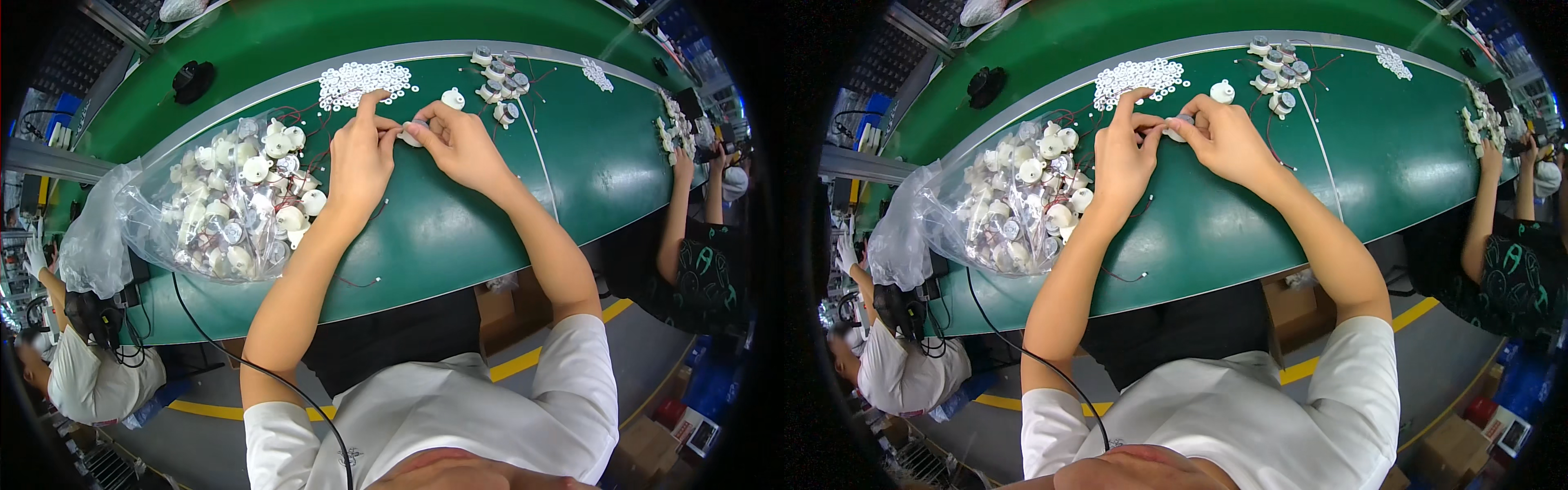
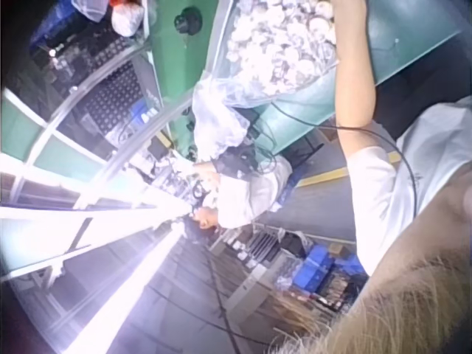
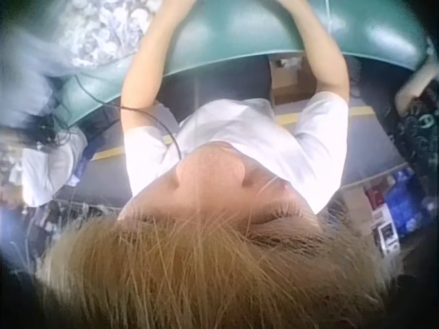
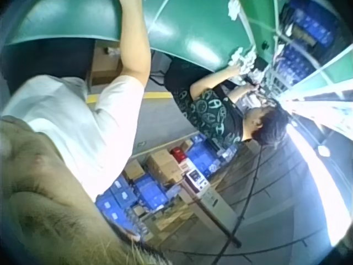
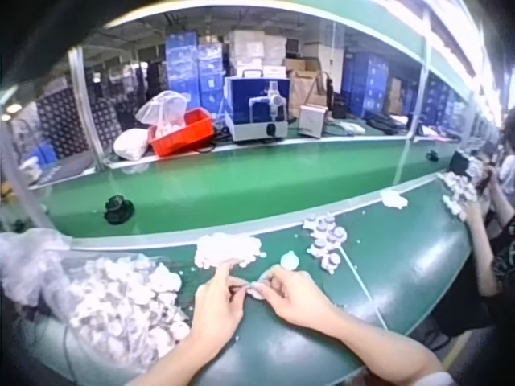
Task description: Manually assemble small white electrical components and wire connectors at a factory workbench.
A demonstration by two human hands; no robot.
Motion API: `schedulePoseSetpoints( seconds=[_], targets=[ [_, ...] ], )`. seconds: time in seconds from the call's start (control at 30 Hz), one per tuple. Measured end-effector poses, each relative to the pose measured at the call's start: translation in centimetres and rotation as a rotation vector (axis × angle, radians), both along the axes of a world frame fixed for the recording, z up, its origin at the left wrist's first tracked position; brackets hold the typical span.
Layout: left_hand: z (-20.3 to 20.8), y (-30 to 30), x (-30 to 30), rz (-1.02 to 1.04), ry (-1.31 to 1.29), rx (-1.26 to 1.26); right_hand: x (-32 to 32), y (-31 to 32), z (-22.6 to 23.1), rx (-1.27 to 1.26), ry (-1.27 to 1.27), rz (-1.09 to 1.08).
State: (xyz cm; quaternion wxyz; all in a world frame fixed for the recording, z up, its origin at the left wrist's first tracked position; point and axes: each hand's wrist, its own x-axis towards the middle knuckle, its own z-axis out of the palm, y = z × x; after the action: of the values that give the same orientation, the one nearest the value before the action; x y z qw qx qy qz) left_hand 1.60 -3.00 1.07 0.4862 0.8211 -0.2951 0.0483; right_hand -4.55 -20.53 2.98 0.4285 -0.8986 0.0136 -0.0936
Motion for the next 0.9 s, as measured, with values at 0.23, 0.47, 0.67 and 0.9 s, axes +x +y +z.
schedulePoseSetpoints(
  seconds=[0.23,0.47,0.67,0.9],
  targets=[
    [-0.4,0.7,-0.8,0.002,-0.058,0.015,0.3,-0.3,-0.7,0.077,0.003,-0.072],
    [-0.6,0.7,-0.9,-0.030,-0.060,0.021,0.8,-0.4,-1.4,0.079,-0.068,-0.022],
    [-0.2,1.3,-1.3,-0.057,-0.028,0.039,1.5,-0.1,-1.0,0.033,-0.030,-0.069],
    [-0.3,1.5,-1.2,-0.060,-0.094,0.012,2.0,0.1,-2.2,0.087,-0.104,-0.107]
  ],
)
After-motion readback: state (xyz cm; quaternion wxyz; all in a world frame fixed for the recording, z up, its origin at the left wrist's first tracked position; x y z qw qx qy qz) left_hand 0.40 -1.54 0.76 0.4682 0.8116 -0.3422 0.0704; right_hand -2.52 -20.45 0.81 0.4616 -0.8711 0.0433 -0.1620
